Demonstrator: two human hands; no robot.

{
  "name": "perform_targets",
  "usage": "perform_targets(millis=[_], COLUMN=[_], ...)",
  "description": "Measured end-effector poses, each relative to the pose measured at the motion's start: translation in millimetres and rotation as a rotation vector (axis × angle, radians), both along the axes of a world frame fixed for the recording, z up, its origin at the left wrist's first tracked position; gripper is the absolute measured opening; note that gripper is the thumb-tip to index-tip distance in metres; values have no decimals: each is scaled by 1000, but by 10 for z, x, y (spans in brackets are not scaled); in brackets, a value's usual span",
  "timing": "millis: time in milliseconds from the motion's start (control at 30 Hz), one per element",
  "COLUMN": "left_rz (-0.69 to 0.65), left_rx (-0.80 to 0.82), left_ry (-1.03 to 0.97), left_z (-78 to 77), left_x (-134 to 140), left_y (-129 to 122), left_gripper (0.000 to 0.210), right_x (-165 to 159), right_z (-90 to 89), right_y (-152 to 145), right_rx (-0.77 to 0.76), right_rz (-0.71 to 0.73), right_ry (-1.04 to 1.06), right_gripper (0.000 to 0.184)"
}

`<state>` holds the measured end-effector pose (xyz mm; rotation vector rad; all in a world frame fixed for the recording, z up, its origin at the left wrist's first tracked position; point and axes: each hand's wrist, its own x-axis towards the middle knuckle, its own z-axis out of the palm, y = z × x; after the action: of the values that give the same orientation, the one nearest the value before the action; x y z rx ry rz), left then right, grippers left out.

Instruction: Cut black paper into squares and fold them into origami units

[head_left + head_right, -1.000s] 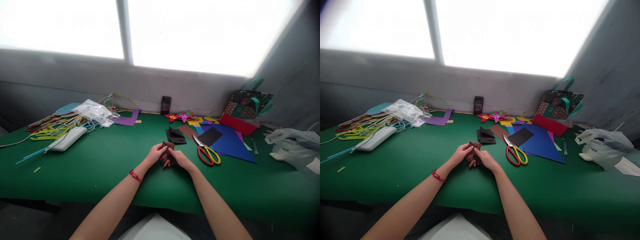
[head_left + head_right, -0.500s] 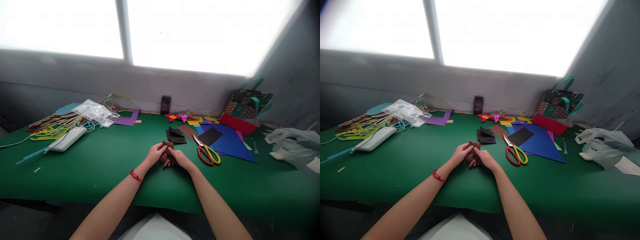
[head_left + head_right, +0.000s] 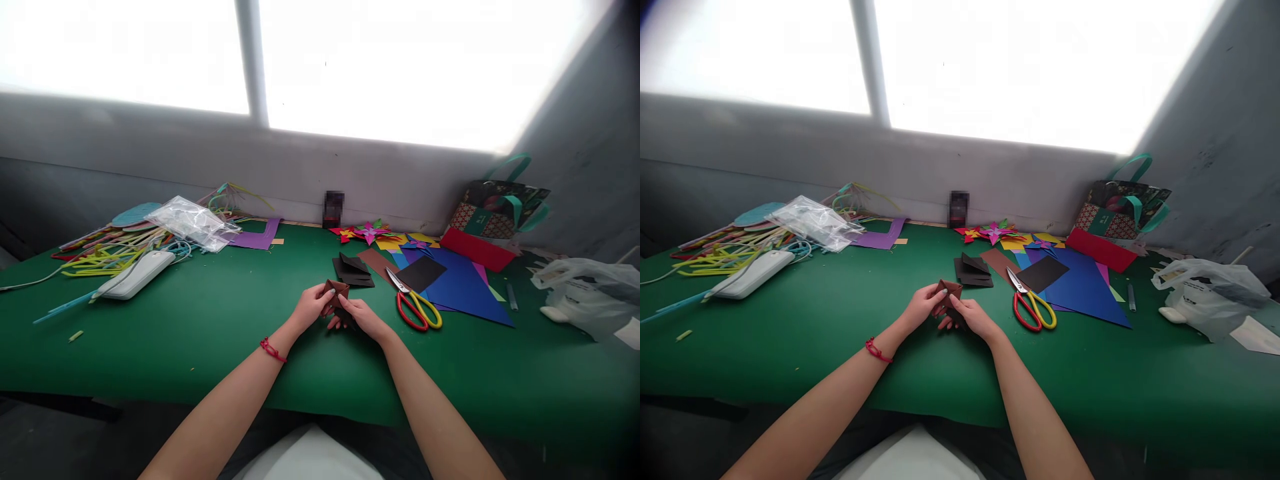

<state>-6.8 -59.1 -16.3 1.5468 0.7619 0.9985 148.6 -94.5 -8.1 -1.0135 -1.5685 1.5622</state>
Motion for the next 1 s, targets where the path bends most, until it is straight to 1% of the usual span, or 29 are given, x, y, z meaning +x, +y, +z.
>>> perform_targets(millis=[200,467,700,1000], left_rz=[17,12,18,60], left_rx=[19,13,1,67], left_ry=[25,33,34,92], left_z=[19,16,26,45], left_x=[-4,-1,1,-8], left_y=[-8,-7,-19,-39], left_gripper=[34,34,36,34], right_x=[-3,5,1,-17], right_z=[-5,-25,-13,-75], right_y=[5,14,6,33], right_rx=[0,6,-8,26], right_rz=[-8,4,-13,-49], right_ry=[-16,6,-23,-15], right_gripper=[59,59,60,59])
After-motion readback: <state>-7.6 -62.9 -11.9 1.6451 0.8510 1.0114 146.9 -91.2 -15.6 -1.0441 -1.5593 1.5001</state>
